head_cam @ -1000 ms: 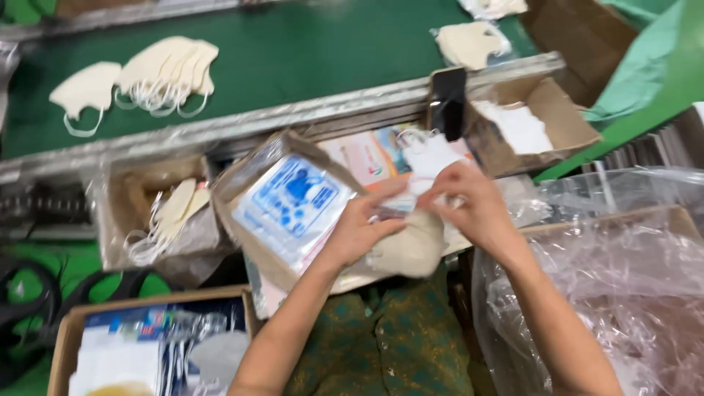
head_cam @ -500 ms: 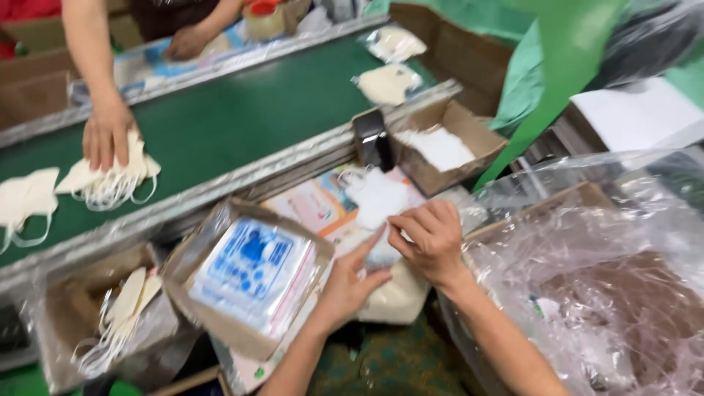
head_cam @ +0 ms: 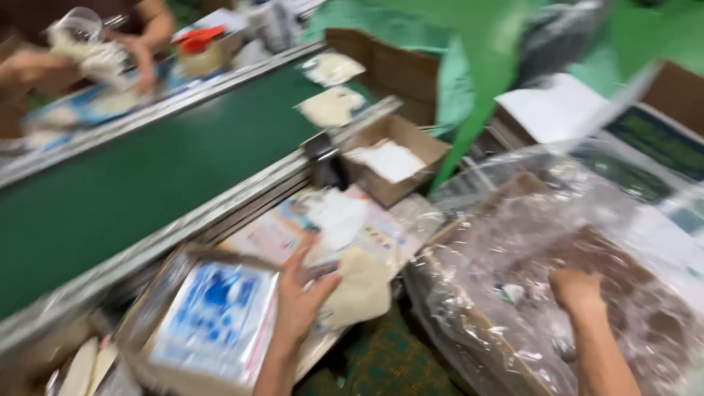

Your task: Picking up masks from a conveyor belt and placing them into individual plastic bags.

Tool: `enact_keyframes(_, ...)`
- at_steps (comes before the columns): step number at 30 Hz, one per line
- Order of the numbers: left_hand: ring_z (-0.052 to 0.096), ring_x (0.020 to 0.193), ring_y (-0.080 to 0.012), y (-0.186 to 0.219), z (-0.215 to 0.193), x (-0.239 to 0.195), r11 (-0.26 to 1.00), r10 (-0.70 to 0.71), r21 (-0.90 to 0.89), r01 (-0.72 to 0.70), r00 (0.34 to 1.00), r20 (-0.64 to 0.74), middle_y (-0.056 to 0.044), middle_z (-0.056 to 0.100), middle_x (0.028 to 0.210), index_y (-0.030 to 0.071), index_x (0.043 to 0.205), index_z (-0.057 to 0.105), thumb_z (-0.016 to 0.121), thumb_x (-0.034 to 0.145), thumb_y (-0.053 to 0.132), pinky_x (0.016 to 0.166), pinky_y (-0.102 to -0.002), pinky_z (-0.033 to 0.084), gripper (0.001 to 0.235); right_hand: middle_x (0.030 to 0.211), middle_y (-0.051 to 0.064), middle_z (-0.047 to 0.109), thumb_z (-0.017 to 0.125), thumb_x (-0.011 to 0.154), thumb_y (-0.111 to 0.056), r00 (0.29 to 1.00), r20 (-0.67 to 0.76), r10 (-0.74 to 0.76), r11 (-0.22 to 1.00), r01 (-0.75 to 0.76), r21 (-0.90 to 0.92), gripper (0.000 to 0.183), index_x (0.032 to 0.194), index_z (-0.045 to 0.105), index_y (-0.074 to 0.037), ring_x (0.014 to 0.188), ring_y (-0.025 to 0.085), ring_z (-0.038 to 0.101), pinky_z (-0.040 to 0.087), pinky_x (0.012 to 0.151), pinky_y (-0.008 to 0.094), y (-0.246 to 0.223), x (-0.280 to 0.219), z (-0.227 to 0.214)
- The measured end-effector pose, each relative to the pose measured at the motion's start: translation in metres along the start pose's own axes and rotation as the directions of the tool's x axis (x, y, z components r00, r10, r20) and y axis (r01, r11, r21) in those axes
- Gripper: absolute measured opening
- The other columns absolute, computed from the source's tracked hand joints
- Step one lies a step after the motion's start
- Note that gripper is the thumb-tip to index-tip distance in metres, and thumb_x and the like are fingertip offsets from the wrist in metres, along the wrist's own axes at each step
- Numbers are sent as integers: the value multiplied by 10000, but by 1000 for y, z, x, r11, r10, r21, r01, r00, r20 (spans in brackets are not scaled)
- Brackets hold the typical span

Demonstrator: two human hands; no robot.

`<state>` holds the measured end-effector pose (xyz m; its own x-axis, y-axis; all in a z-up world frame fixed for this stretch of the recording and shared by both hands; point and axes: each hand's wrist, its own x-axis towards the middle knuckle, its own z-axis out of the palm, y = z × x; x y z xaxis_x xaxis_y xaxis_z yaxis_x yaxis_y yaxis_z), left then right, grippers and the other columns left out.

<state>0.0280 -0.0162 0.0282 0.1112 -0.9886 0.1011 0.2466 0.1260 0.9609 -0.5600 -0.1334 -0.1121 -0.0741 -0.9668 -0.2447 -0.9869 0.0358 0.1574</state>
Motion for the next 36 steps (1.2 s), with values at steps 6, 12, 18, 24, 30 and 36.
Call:
enact_keyframes(6, 716, 1068, -274, -14, 18, 4, 998, -32, -52, 34, 999, 35, -191, 565, 1438, 3, 1524, 417, 738, 775, -62, 875, -347, 597, 818, 1135, 122, 754, 750, 866, -140, 810, -586, 15, 906, 237, 352, 356, 1218, 702, -153, 1037, 332, 713, 571, 888, 440, -122, -113, -174)
enact_keyframes(12, 727, 1048, -224, 4, 47, 8, 997, -72, 17, 71, 992, 108, -152, 654, 1316, 0, 1522, 422, 764, 803, -49, 879, -320, 589, 799, 1327, 77, 660, 733, 869, -176, 787, -444, -428, 55, 513, 857, 590, 1416, 529, -87, 1193, 182, 658, 537, 1005, 337, -236, -129, -215)
enact_keyframes(18, 696, 1115, -210, 7, 40, -1, 987, -43, -149, 64, 990, 137, -199, 663, 1316, -17, 1542, 449, 761, 847, -61, 965, -322, 575, 763, 1300, 159, 665, 674, 970, -125, 792, -177, -585, -19, 205, 979, 487, 1447, 624, -41, 1157, 193, 604, 492, 972, 351, -277, -104, -179)
enact_keyframes(24, 683, 1179, -236, 10, 21, -5, 994, 15, -113, -1, 992, 125, -120, 559, 1487, -24, 1521, 441, 763, 872, -9, 974, -339, 576, 725, 1241, 93, 751, 630, 1004, -130, 725, -298, -621, -24, 363, 932, 347, 1326, 689, -14, 1094, 127, 675, 541, 935, 277, -290, -96, -185)
enact_keyframes(30, 680, 1232, -280, 20, -24, -7, 921, -192, -274, 276, 936, 296, -194, 668, 1366, -25, 1505, 465, 552, 1025, 100, 1025, -339, 567, 503, 1202, 90, 750, 617, 1002, -74, 750, -224, -622, -27, 266, 964, 345, 1333, 696, -25, 1017, 119, 672, 546, 876, 268, -282, -87, -180)
enact_keyframes(36, 710, 1092, -272, 4, -38, -15, 778, -285, -497, 385, 921, 266, -239, 722, 1179, -70, 1319, 632, 514, 981, -21, 956, -356, 573, 361, 1166, 87, 762, 610, 963, -29, 714, -234, -660, -64, 256, 965, 334, 1284, 698, -7, 996, 141, 681, 542, 866, 286, -271, -82, -166)
